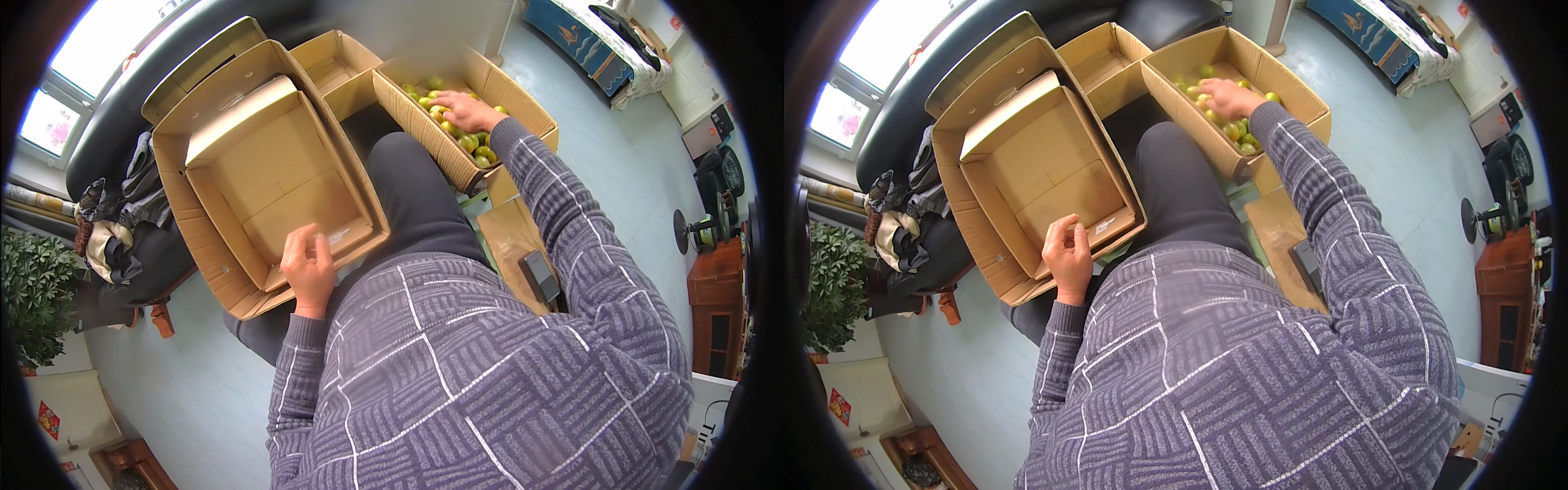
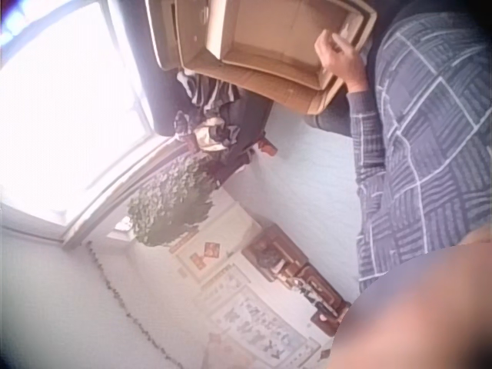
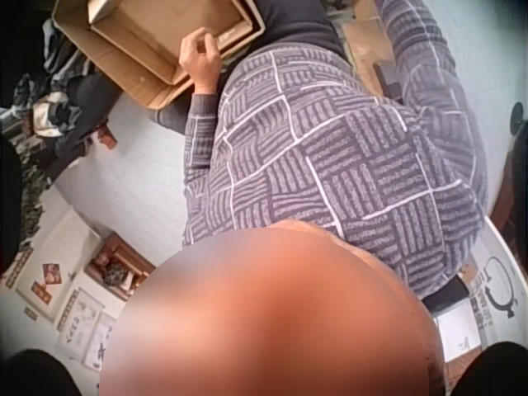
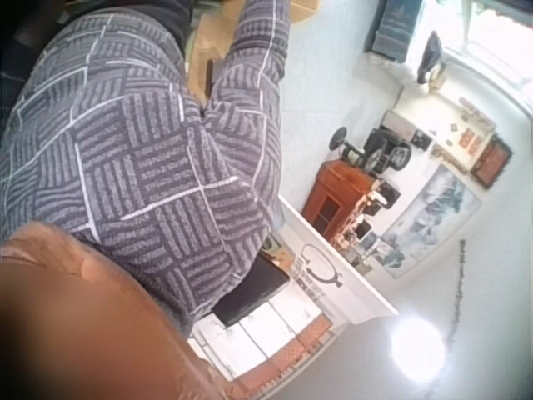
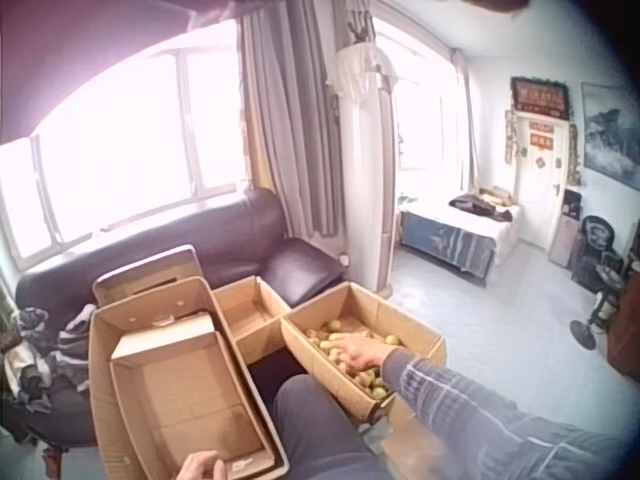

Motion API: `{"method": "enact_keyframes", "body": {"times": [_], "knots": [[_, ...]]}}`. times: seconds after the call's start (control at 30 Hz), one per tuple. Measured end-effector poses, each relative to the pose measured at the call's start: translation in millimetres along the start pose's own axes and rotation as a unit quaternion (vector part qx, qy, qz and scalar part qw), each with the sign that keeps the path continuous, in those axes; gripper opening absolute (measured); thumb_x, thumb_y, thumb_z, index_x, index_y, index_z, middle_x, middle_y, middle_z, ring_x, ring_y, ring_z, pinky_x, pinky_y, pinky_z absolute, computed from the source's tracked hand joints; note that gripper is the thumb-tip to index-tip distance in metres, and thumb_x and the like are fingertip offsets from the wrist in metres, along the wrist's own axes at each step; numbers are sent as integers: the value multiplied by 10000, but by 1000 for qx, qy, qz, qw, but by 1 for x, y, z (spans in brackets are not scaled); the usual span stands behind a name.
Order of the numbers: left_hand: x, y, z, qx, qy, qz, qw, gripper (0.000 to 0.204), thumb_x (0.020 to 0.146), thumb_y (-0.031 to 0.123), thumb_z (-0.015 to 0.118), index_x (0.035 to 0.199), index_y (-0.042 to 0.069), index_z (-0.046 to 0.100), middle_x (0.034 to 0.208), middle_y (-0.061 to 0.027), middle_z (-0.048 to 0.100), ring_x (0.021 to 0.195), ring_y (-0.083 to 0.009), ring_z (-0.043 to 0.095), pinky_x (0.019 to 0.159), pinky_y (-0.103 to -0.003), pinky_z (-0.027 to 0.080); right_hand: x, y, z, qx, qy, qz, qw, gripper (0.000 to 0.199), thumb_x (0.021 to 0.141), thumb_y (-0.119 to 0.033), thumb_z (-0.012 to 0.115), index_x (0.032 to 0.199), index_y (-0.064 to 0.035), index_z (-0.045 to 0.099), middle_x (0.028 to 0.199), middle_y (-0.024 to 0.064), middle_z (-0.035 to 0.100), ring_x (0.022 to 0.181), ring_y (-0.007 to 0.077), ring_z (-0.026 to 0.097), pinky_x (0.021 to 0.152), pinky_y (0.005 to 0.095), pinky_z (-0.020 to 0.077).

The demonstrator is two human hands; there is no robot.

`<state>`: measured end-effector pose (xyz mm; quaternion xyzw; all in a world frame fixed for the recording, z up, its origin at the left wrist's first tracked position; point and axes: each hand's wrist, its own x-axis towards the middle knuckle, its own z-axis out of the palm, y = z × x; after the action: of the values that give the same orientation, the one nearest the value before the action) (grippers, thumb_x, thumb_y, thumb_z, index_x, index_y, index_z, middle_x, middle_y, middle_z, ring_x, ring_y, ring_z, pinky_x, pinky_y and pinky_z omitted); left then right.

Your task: The person sits on the floor and transfers small green citrus fruits from a large cardboard box into a smaller box. They pick up fruits one by one or in small groups, place them into the smaller box, and occasionally adjust the arrangement.

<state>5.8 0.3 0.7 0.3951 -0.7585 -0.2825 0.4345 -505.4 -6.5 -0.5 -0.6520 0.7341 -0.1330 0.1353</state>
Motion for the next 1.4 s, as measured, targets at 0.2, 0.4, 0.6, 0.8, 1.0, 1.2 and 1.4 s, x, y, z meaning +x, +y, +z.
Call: {"method": "enact_keyframes", "body": {"times": [0.2, 0.4, 0.6, 0.8, 1.0, 1.2, 1.4], "knots": [[0, -2, 2, -9, -2, 8, 1000, 143, 980, 9, 719, 1115, -14, 762, 1065, -160, 762, 797, -242, 728, 705, -355, 596, 46, 24, 19, 13, -67, -59, 996, 420, 1049, -154, 629, 1454, -75, 709, 1425, 245, 724, 1303, 419, 683, 1141, 481, 531], [-1, -2, 0, -12, -7, -5, 1000, 124, 983, 12, 723, 1097, -7, 767, 1048, -148, 760, 808, -234, 731, 700, -342, 592, 45, 21, 35, 42, -87, 2, 995, 352, 1034, -285, 651, 1256, -44, 780, 1290, 285, 769, 1246, 464, 722, 1076, 530, 557], [-1, 0, 0, -20, -2, -8, 1000, 112, 1001, 33, 732, 1100, -4, 768, 1044, -130, 758, 775, -201, 722, 675, -327, 590, -12, 10, 11, -63, -63, -64, 994, 385, 951, -230, 744, 1302, -74, 742, 1310, 231, 733, 1282, 439, 675, 1092, 513, 548], [0, 1, -1, -12, -8, -2, 1000, 110, 1009, 45, 738, 1103, -6, 763, 1045, -122, 751, 762, -186, 715, 665, -311, 591, -55, 15, -18, -49, -71, -41, 995, 470, 942, -320, 808, 1363, -124, 730, 1435, 170, 640, 1359, 394, 620, 1151, 481, 524], [1, 1, -1, -1, -7, 2, 1000, 116, 1010, 51, 745, 1110, -6, 764, 1032, -121, 749, 753, -185, 708, 668, -312, 585, -60, 61, -17, 35, -108, 89, 990, 414, 1029, -271, 714, 1399, -88, 731, 1436, 177, 651, 1366, 370, 611, 1200, 469, 487], [0, -1, -1, 2, -11, -2, 1000, 127, 1009, 64, 751, 1109, -12, 767, 1028, -126, 753, 745, -188, 710, 674, -319, 586, -83, 103, -12, 100, -37, 59, 993, 602, 1081, -423, 679, 1588, -102, 632, 1587, 254, 589, 1494, 403, 537, 1293, 463, 396], [3, 0, -1, 2, -5, 5, 1000, 123, 1012, 64, 750, 1105, -14, 770, 1026, -124, 757, 736, -182, 711, 670, -316, 585, -99, 52, -3, -47, -53, 133, 989, 947, 970, -640, 775, 1691, -90, 500, 1760, 340, 335, 1617, 463, 404, 1316, 497, 381]]}}
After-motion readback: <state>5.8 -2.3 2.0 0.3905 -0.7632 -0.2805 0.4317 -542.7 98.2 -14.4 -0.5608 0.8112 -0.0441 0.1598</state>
